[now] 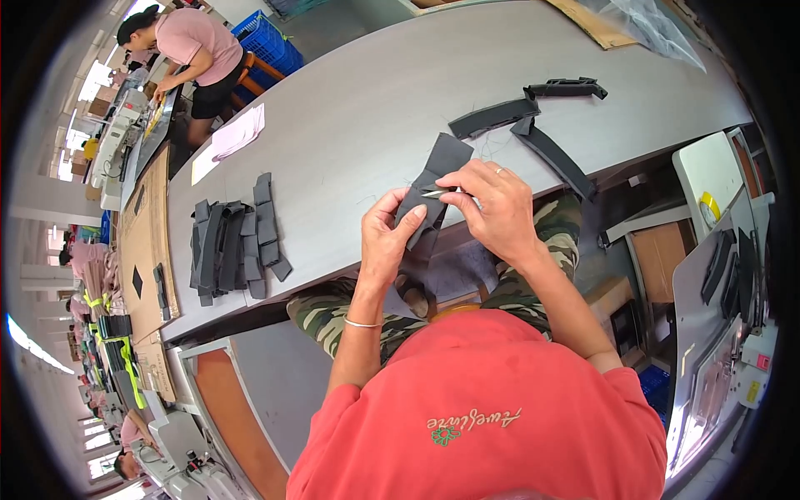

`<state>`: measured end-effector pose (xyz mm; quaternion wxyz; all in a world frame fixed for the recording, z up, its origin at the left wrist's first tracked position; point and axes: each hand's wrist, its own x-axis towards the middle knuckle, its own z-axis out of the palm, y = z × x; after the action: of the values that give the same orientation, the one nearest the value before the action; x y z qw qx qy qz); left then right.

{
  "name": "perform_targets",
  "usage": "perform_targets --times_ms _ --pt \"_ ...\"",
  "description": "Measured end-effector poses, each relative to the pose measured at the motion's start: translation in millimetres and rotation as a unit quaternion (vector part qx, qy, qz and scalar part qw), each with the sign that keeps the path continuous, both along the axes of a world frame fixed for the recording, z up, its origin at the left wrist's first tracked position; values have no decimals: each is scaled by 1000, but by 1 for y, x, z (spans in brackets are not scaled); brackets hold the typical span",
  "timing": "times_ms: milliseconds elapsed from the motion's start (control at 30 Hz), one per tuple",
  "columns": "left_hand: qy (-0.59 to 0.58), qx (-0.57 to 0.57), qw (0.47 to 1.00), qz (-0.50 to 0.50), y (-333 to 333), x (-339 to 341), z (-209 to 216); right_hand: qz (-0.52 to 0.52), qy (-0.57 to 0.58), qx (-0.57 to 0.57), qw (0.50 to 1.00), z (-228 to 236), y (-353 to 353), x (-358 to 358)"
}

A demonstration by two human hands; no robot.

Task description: Trimming loose threads from grey padded straps using thread snips at a manufacturing workbench.

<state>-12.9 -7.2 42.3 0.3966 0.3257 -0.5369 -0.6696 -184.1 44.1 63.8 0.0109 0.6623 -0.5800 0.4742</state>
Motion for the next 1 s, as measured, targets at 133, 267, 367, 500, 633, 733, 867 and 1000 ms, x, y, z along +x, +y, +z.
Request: perform_targets --times_ms 133,267,367,500,633,733,867,1000 --pt "-20 -4 1000 -9 2 -1 1 -9 34 -16 999 -1 -3 1" --pt "-32 -17 999 -23 1 -3 2 -13 -4 11 1000 -3 -4 -1" --pt "-64 -41 997 -13 1 -2 1 -8 -69 34 997 2 -2 0" --pt "-77 -79 994 -3 0 -3 -2 -3 -93 59 994 3 -1 1" --pt "-97 -116 988 7 1 -5 -1 -4 -76 56 996 2 -1 1" --pt "-107 -124 986 9 0 -5 -1 -6 -76 62 995 1 -1 2" --pt "-88 -101 991 7 1 -5 -2 -10 -67 66 995 2 0 2" --pt "-76 -87 993 -1 0 -5 0 -16 -83 60 995 -2 -1 2"
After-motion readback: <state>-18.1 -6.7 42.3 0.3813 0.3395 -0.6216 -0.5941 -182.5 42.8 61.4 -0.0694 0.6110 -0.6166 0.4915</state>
